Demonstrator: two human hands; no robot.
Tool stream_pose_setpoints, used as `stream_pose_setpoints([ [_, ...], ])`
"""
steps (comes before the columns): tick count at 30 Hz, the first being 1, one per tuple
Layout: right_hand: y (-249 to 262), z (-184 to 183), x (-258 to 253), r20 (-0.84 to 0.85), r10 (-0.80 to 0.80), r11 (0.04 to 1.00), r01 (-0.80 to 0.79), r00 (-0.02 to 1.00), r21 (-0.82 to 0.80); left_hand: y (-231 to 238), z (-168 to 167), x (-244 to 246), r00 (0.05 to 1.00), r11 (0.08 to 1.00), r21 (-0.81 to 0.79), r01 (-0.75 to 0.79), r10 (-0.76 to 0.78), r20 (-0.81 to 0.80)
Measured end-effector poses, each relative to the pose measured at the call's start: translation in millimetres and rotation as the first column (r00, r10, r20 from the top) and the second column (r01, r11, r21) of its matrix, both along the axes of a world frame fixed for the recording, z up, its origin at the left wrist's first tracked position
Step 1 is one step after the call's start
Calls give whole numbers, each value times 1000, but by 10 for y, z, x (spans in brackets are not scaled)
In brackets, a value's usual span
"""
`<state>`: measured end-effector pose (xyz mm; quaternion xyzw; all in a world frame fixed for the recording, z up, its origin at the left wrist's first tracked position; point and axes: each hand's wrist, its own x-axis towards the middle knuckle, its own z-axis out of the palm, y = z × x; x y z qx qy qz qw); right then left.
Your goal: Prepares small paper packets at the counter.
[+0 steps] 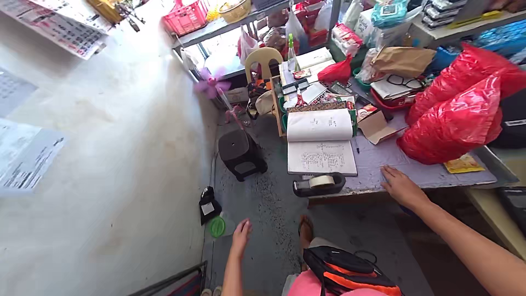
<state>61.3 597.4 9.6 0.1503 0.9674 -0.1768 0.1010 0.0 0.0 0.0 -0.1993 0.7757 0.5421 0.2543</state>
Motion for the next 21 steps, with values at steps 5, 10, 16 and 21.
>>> stream_pose_setpoints([
  [5,-47,-65,-4,-37,-41,999,42,998,9,1096,454,-1377,955,956,122,266,-245,-166],
  [10,-112,-67,-34,-28,-103,995,103,994,10,1864,763,-2267,866,882,145,449,-390,-314],
  [16,-183,99,-107,-63,-336,919,312,940,-241,2594,699,-3036,886,877,217,429,-361,-291],
  [21,-513,397,-233,-192,-755,622,593,626,-511,3078,438,-3601,910,882,248,402,-354,-217],
])
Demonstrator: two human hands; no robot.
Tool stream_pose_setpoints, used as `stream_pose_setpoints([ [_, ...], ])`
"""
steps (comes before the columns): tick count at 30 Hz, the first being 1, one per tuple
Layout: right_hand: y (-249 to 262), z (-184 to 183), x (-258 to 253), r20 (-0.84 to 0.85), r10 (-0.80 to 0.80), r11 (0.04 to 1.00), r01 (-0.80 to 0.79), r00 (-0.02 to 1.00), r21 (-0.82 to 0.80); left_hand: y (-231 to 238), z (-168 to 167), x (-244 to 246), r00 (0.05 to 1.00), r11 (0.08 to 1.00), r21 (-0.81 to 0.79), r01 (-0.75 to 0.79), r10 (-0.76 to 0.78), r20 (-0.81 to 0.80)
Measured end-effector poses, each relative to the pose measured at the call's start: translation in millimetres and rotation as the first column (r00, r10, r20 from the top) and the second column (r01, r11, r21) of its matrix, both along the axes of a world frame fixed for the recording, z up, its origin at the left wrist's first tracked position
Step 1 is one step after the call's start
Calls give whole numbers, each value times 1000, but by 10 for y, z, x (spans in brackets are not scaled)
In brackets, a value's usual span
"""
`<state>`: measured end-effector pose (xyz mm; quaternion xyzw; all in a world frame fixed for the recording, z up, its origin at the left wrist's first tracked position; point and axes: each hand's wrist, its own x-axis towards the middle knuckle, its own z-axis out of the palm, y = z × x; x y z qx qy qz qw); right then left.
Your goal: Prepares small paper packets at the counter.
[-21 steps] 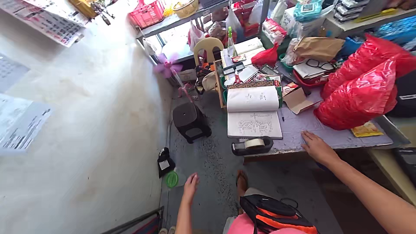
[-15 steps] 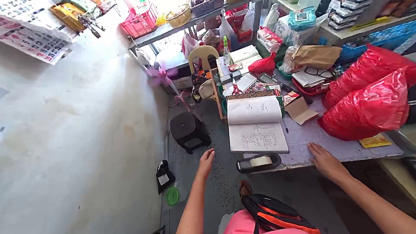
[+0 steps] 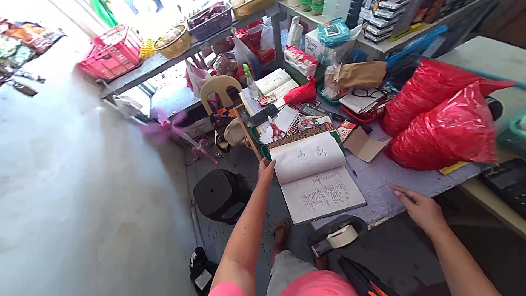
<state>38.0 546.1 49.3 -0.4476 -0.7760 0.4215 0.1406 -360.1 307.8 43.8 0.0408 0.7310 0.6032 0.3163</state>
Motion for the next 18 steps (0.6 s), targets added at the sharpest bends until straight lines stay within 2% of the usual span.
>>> stream_pose_setpoints([
  [4,-357,331,-94,-167,-236,971,239,957,-3,209,-133,-375,994,1000,17,-12,10,113],
  [7,-567,532,-209,-275,-326,944,326,905,-47,246,-153,-600,983,989,86,124,-134,126],
  [11,-897,787,-545,-332,-398,917,380,855,-119,170,39,-643,934,922,257,289,-331,135],
  [12,-986,820,-639,-337,-398,917,376,853,-130,93,91,-630,892,870,285,402,-443,94],
  [14,-1148,845,-795,-336,-383,923,365,861,-117,-55,158,-628,697,664,280,693,-717,-27],
  [15,-1216,849,-851,-335,-374,926,367,865,-87,-86,164,-670,584,550,246,798,-807,-89],
  [16,-1279,858,-888,-336,-366,927,370,868,-52,-86,165,-732,530,504,181,844,-835,-148],
  [17,-1344,871,-898,-338,-361,925,379,869,-14,-61,158,-814,540,533,91,841,-820,-192],
  [18,-1418,893,-889,-339,-364,918,395,868,28,-16,127,-923,583,602,-11,798,-776,-239],
])
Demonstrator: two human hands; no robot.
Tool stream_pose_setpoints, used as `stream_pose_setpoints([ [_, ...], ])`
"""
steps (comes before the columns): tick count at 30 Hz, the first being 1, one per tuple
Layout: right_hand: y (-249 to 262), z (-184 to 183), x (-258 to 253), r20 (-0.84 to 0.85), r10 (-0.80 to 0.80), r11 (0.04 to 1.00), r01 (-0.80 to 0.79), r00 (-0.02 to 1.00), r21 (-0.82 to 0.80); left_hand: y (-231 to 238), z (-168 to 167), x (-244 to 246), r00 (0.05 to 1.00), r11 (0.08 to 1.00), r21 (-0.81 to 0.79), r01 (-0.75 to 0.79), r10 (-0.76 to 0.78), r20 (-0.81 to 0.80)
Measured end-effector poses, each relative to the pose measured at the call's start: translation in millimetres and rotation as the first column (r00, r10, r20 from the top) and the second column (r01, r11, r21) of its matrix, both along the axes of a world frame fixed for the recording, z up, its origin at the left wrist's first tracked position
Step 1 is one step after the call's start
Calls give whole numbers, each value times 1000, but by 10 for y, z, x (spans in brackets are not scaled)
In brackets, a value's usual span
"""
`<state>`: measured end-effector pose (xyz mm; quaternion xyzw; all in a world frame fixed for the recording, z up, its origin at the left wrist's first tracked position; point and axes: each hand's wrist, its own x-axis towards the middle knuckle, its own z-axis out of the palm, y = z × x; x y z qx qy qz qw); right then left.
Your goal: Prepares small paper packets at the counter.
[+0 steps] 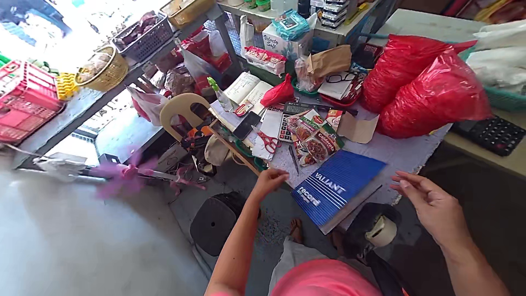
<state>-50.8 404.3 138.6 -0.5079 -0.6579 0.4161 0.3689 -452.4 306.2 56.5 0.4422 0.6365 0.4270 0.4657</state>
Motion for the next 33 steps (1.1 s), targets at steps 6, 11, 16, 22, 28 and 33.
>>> stream_pose_setpoints([
  [6,-764,-145,159,60,-294,956,294,954,21,547,-224,-724,825,894,-66,-444,379,-419],
  [11,-1574,-655,283,62,0,928,23,998,-373,853,-321,-822,783,905,-157,-396,243,-572],
  [16,-1733,-836,211,-39,-71,678,19,997,-735,946,-359,-839,766,908,-178,-379,200,-610],
  [22,-1865,-1061,74,5,-55,753,44,998,-657,971,-355,-960,815,883,-283,-375,168,-555],
  [28,-1867,-1247,-58,340,-120,938,219,933,-268,1029,-405,-1070,855,865,-366,-345,128,-503],
  [33,-1844,-1180,-65,412,-134,949,236,902,-208,1036,-427,-1060,892,837,-379,-396,252,-376],
])
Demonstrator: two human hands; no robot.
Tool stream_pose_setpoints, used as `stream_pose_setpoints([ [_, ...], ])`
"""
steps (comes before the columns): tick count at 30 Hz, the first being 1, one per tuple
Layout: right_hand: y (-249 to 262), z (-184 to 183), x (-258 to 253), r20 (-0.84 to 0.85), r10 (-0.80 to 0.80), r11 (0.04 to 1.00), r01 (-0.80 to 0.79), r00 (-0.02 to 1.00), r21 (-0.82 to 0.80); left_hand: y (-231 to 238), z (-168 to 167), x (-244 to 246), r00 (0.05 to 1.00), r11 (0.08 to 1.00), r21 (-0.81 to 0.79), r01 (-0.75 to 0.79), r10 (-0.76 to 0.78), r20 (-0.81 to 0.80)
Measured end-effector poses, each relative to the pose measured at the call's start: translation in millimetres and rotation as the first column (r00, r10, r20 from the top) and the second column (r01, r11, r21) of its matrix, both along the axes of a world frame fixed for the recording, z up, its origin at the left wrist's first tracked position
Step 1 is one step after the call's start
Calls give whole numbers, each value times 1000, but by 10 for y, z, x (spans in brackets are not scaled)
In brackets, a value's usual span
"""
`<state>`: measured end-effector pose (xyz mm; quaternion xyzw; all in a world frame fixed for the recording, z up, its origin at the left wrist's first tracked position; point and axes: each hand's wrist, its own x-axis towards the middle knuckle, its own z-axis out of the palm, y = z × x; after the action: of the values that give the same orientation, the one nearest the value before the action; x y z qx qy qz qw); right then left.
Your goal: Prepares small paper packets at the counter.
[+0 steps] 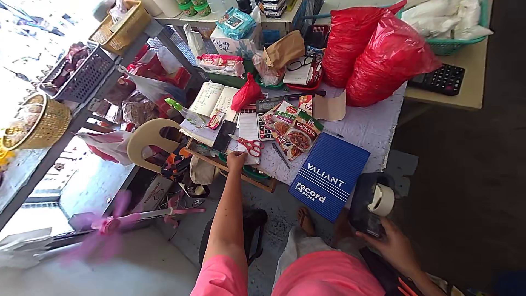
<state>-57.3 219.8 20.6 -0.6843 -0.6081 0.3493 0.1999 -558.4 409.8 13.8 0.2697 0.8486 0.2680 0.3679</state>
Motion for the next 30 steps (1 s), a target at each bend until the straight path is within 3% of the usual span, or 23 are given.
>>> stream_pose_setpoints([
  [4,109,118,-3,37,-54,998,52,998,36,-30,33,68,981,988,87,-129,114,154],
  [9,445,168,-11,66,-104,992,98,992,79,-154,47,83,964,974,133,-183,152,217],
  [14,598,164,2,38,-112,994,111,993,20,-385,83,65,964,955,205,-215,173,202],
  [18,574,342,89,-125,-170,979,152,978,-137,-652,182,129,975,920,352,-172,107,197],
  [21,496,492,83,-283,-345,934,296,895,-201,-848,307,355,978,882,456,-116,20,210],
  [25,466,618,-3,-493,-570,821,434,657,-372,-1063,414,729,952,860,504,-77,-86,293],
  [30,528,625,-51,-487,-616,786,447,619,-427,-1169,502,1241,901,875,483,35,-236,364],
])
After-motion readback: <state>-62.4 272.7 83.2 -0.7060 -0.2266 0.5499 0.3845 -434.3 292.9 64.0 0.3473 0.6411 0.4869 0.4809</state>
